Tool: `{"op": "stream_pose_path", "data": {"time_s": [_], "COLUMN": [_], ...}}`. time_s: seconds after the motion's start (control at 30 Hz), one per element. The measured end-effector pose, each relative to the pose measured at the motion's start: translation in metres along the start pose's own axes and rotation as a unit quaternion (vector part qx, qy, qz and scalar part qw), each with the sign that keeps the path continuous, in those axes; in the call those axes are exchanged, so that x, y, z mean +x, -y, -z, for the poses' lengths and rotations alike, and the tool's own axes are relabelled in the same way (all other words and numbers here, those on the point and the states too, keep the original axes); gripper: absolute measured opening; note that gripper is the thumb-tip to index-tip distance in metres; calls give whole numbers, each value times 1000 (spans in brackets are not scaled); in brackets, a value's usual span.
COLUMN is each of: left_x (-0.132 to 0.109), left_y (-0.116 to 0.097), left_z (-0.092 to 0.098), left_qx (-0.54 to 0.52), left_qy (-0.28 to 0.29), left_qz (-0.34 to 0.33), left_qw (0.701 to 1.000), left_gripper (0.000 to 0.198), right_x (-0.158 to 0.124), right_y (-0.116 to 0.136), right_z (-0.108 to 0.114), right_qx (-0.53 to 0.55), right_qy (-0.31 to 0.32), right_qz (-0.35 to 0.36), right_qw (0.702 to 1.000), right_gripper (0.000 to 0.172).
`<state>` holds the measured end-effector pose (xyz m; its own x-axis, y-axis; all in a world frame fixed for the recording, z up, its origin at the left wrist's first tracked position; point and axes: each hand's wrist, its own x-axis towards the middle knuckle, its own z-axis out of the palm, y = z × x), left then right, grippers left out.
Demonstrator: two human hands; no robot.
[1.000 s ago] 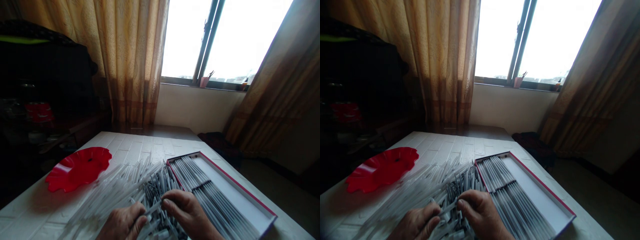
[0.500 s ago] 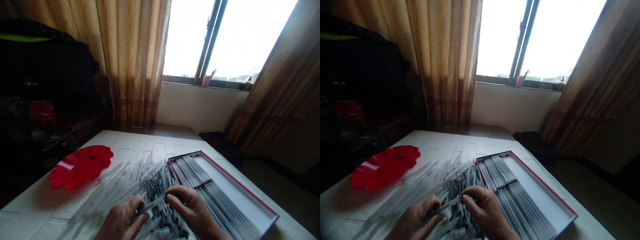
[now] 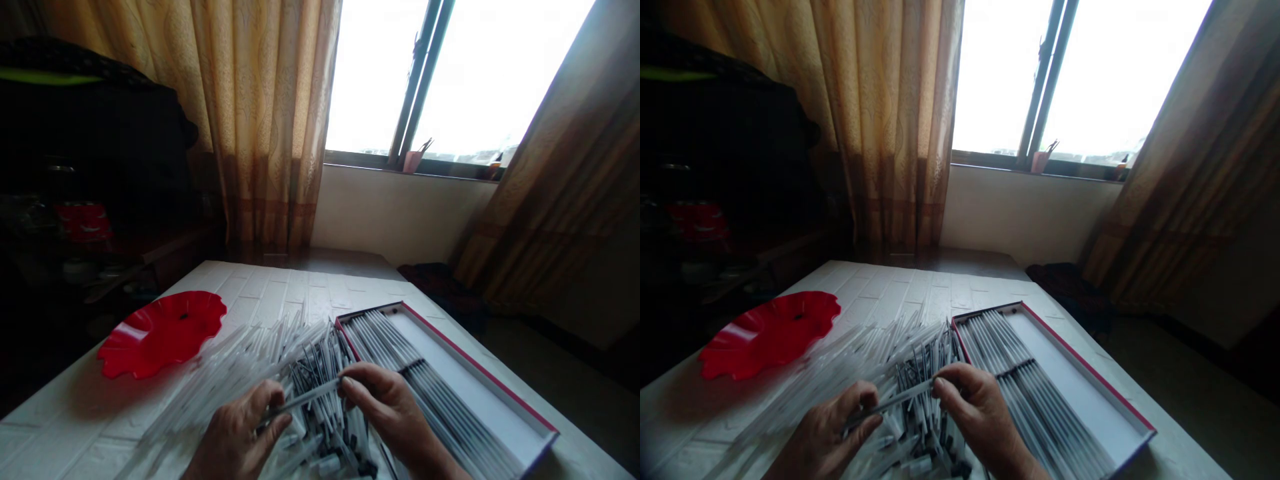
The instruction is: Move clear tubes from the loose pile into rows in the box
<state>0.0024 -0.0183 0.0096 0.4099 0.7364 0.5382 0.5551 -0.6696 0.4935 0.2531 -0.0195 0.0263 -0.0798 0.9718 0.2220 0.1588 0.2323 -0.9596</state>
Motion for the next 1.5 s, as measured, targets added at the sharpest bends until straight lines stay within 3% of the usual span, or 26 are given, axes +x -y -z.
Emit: {"op": "stream_pose_path", "data": {"time_s": [0.17,0.27,0.47,0.77,0.9,1.07,1.3,1.5], "left_x": [2,1,0,0,-2,0,-1,2], "left_y": [-5,-4,0,0,3,5,4,2], "left_z": [3,3,0,1,-1,1,-1,3], "left_qx": [-3,-5,9,6,14,3,-8,-21], "left_qy": [21,23,-29,-27,-36,-20,-15,21], "left_qz": [0,0,-11,-17,-15,-24,-11,8], "left_qw": [1000,1000,999,999,999,1000,1000,1000], "left_gripper": [35,26,9,16,6,19,12,35], "right_x": [-1,-1,0,2,2,1,2,1], "right_y": [-7,-5,-2,0,1,1,2,6], "right_z": [-1,0,4,4,5,5,6,8], "right_qx": [33,20,17,26,19,26,23,4], "right_qy": [-11,-16,-25,-32,-35,-32,-16,-9], "right_qz": [5,5,1,6,9,8,-1,-1], "right_qw": [999,1000,1000,999,999,999,1000,1000], "right_gripper": [39,43,43,46,47,44,41,33]}}
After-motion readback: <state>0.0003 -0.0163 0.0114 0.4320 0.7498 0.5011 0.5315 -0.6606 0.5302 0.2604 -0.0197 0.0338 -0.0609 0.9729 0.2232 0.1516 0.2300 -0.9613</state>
